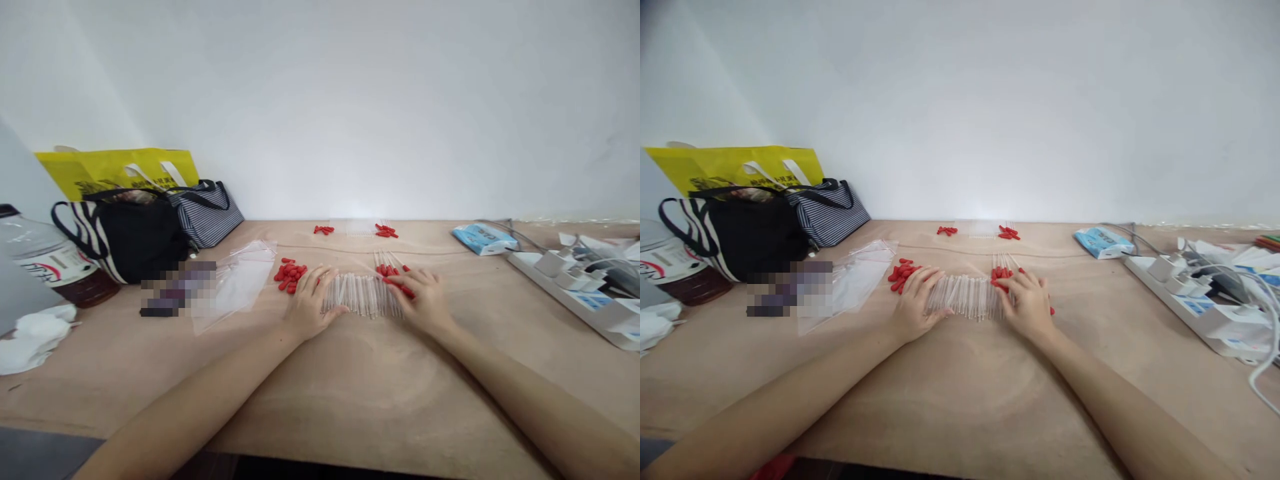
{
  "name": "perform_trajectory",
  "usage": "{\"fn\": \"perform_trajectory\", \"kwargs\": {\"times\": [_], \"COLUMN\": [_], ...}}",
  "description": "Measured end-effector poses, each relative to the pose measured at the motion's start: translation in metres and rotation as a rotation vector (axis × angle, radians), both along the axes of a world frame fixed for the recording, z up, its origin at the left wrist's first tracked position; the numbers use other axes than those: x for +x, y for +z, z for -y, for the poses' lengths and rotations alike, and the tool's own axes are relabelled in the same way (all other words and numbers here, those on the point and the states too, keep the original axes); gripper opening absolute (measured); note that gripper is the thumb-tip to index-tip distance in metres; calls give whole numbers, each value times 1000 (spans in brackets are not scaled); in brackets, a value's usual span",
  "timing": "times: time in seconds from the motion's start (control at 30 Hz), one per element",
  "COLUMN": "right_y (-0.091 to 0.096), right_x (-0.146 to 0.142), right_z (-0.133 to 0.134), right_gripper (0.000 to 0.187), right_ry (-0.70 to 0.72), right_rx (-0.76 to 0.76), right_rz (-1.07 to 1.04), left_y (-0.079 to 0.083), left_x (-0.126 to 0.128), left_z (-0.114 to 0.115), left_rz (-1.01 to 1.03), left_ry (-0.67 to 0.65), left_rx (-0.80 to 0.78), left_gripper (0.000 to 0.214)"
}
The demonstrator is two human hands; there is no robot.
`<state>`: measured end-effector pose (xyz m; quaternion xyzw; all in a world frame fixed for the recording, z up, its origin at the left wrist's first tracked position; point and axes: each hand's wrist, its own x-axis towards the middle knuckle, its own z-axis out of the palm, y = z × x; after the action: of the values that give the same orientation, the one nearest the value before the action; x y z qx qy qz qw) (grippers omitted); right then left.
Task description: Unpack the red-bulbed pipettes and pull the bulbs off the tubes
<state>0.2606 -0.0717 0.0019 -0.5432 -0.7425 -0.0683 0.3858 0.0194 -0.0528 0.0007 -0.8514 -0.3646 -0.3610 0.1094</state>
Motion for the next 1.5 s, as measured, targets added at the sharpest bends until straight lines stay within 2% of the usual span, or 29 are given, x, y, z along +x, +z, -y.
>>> {"fn": "perform_trajectory", "kwargs": {"times": [0.1,0.2,0.27,0.6,1.37,1.5], "right_y": [-9,-11,-11,-13,-7,-7], "right_x": [-16,-28,-32,-32,-35,-27], "right_z": [16,20,19,18,26,27], "right_gripper": [15,14,14,13,16,18], "right_ry": [120,228,255,204,281,269], "right_rx": [118,196,228,267,319,322], "right_rz": [104,134,137,211,182,185], "left_y": [0,0,0,6,5,5], "left_x": [1,5,8,12,14,6], "left_z": [1,0,1,7,11,7], "left_rz": [-57,-121,-140,-153,-138,-118], "left_ry": [-47,-103,-118,-178,-299,-291], "left_rx": [111,140,140,169,267,265], "left_gripper": [41,22,16,14,11,13]}}
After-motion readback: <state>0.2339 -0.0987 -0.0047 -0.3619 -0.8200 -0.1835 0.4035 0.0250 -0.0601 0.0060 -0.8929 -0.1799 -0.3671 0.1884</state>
